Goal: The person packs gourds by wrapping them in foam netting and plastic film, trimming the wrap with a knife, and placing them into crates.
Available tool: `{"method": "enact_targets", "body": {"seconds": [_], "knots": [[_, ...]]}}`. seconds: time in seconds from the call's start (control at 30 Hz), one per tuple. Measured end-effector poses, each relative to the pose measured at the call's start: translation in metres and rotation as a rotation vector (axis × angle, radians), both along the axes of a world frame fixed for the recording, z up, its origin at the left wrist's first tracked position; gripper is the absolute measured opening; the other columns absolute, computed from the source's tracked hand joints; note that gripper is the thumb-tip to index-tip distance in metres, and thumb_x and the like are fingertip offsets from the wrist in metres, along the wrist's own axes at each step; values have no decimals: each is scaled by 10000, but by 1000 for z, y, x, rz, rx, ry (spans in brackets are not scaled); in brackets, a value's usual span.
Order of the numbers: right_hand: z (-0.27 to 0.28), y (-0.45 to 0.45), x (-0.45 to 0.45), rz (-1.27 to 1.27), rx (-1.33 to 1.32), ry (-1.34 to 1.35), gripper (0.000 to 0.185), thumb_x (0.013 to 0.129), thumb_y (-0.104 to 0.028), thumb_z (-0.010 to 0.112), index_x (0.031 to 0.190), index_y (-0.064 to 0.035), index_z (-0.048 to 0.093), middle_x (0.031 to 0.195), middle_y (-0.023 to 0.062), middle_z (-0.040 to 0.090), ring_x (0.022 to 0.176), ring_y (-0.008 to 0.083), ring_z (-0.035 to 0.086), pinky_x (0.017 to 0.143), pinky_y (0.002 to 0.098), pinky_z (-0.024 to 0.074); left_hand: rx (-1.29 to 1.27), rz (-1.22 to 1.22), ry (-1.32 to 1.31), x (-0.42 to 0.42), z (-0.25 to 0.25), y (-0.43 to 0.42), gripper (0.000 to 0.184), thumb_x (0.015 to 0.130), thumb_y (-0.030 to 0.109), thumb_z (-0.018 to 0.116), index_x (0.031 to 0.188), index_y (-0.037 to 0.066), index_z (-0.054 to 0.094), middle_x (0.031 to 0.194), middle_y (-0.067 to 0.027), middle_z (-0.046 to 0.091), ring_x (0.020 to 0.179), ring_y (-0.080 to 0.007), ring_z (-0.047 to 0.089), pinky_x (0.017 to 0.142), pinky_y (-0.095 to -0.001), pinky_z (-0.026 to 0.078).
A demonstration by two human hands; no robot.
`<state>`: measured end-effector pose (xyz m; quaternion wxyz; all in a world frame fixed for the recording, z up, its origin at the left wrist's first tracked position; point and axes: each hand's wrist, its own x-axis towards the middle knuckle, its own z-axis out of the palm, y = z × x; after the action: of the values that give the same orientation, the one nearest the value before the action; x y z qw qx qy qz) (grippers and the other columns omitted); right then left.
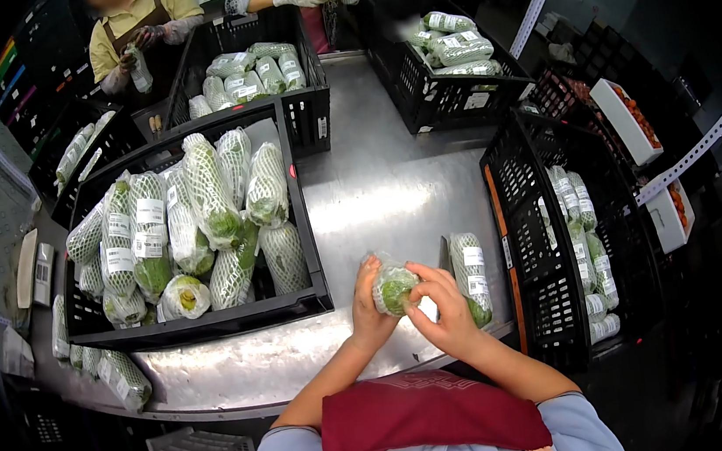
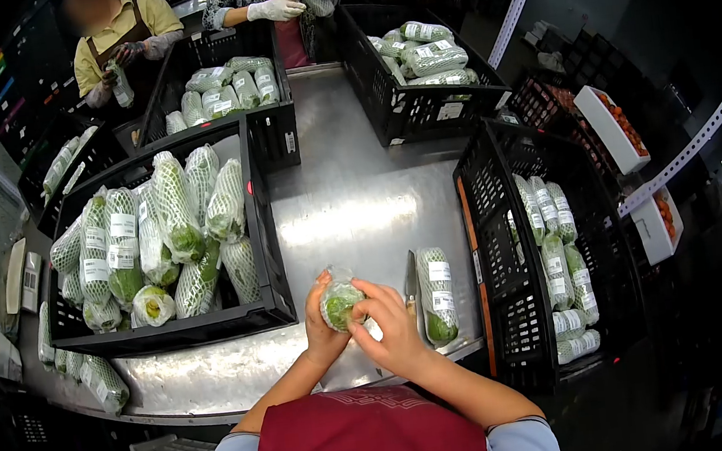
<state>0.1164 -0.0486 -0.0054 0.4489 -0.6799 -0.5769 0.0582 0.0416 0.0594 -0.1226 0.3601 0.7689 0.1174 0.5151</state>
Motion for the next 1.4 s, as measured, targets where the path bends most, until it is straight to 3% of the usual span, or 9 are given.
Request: {"method": "enact_targets", "body": {"seconds": [0.17,0.47,0.77,1.07,1.4], "knots": [[-10,-1,5,46,2,-19,133,737,-51,638,830,-32,545,1210,189,489,1052,343,480,876,391,389,-42,-13,-33,0,-7,-4,824,615,93,783,1262,37,276,1250,-192,411,1168,-360,423,982,-425,357],[-18,-5,7,35,89,-86,215,653,8,693,847,-16,603,1153,179,532,1061,340,502,886,386,414,-110,-28,54,0,-9,-11,865,627,111,789,1280,61,224,1230,-195,416,1121,-328,466,936,-385,405],[-20,-9,12,28,98,-248,275,677,-22,677,947,-19,625,1112,181,540,1018,349,529,851,388,453,-85,-34,27,3,-17,-13,830,614,71,779,1270,15,273,1239,-196,421,1133,-352,448,953,-391,384],[-21,-13,19,42,140,-259,245,628,-10,720,857,-5,632,1030,183,584,950,344,577,804,377,490,-57,-41,32,3,-17,-14,845,596,67,788,1269,21,280,1239,-191,423,1145,-349,440,969,-405,370],[-18,-13,18,13,119,-223,214,684,-31,685,880,-9,604,1072,159,570,972,333,551,810,372,469,-18,-20,74,3,-13,-13,844,596,65,785,1272,18,281,1242,-196,424,1145,-364,438,969,-415,370]]}}
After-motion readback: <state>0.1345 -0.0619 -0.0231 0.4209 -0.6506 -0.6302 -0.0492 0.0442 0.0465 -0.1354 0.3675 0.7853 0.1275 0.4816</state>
